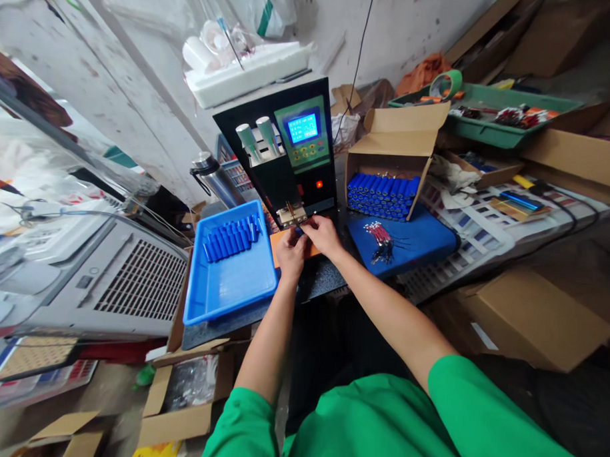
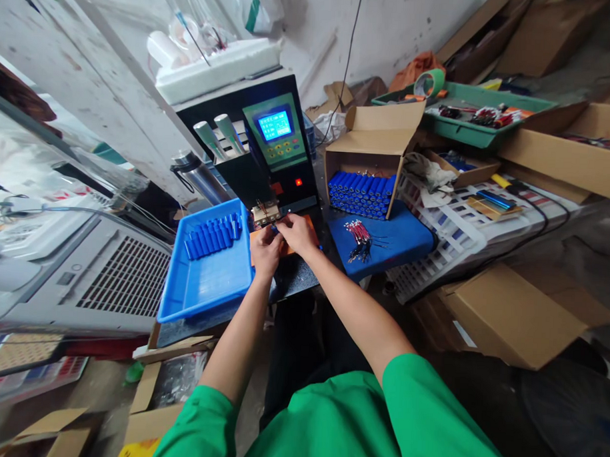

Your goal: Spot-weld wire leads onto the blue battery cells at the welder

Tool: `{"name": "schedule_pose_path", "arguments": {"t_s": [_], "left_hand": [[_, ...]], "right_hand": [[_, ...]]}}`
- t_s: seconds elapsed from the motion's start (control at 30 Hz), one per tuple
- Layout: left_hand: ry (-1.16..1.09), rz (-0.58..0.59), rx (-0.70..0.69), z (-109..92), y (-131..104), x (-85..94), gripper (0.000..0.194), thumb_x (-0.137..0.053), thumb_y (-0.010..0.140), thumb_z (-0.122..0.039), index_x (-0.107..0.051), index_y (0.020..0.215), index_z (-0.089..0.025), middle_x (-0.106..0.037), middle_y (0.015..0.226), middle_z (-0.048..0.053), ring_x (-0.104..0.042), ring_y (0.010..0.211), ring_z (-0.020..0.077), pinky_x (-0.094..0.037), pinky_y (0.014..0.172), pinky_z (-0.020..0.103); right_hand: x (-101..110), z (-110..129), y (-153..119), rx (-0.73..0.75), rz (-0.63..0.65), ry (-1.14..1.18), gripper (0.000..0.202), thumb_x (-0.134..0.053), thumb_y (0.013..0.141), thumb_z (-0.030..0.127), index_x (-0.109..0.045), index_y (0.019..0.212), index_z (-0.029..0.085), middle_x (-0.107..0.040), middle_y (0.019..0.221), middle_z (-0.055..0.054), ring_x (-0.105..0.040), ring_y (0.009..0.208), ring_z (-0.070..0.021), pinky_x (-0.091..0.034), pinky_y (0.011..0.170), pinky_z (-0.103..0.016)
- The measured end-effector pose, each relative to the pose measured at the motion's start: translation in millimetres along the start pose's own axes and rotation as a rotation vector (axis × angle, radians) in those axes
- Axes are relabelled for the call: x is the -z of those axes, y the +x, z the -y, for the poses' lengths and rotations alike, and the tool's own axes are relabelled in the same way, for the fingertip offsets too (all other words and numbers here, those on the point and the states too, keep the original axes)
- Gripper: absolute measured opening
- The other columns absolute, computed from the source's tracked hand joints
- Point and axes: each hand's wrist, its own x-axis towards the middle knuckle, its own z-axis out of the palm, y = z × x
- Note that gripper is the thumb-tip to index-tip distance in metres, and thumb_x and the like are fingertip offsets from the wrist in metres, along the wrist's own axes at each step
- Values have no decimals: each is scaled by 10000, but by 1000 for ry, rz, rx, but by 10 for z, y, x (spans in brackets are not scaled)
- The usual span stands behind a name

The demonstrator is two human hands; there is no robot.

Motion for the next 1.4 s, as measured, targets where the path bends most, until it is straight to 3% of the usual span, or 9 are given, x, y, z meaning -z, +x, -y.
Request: {"name": "schedule_pose_path", "arguments": {"t_s": [0.43, 0.63, 0.77, 0.9, 1.1, 1.4], "left_hand": [[-8, 4, -12, -65, -15, -12, 302, -718, 799, -350, -713, 1036, -165, -744, 1009, 73, -690, 965, 201, -552, 901, 323], [11, 6, -11, 9, -6, 6, 324, -728, 791, -366, -708, 1044, -165, -744, 995, 69, -687, 1018, 217, -545, 943, 346], [20, 10, -15, 16, -1, 16, 331, -736, 790, -366, -700, 1048, -163, -742, 987, 72, -694, 992, 212, -555, 932, 351], [7, 52, -9, -17, -11, 23, 352, -716, 804, -317, -671, 1119, -166, -733, 1048, 91, -705, 967, 210, -566, 937, 379], [49, -4, 46, 7, -160, 134, 522, -792, 721, -221, -620, 1212, -185, -669, 1243, 141, -685, 1103, 249, -560, 997, 427], [245, -51, -28, -219, -355, 367, 280, -698, 857, -411, -721, 1025, -187, -739, 945, 79, -705, 864, 196, -576, 832, 331]], "right_hand": [[-1, -21, 0, 20, -1, 8, 142, -654, 816, 327, -684, 775, 194, -728, 791, -29, -656, 764, -192, -489, 702, -271], [52, -55, 8, 25, 62, 97, 238, -682, 813, 423, -699, 771, 189, -739, 816, -44, -676, 804, -199, -508, 695, -266], [103, -47, -7, -24, 112, 190, 277, -719, 763, 443, -677, 706, 176, -704, 713, -33, -655, 706, -182, -503, 629, -256], [133, -36, -21, -78, 105, 261, 260, -721, 723, 407, -636, 635, 177, -644, 609, -5, -603, 576, -153, -491, 578, -258], [166, -80, -12, -107, 57, 296, 260, -703, 722, 401, -600, 617, 187, -632, 584, -3, -624, 569, -163, -497, 575, -265], [158, -142, -7, -72, 80, 260, 260, -673, 739, 413, -603, 621, 192, -653, 608, -20, -624, 589, -166, -488, 595, -271]]}}
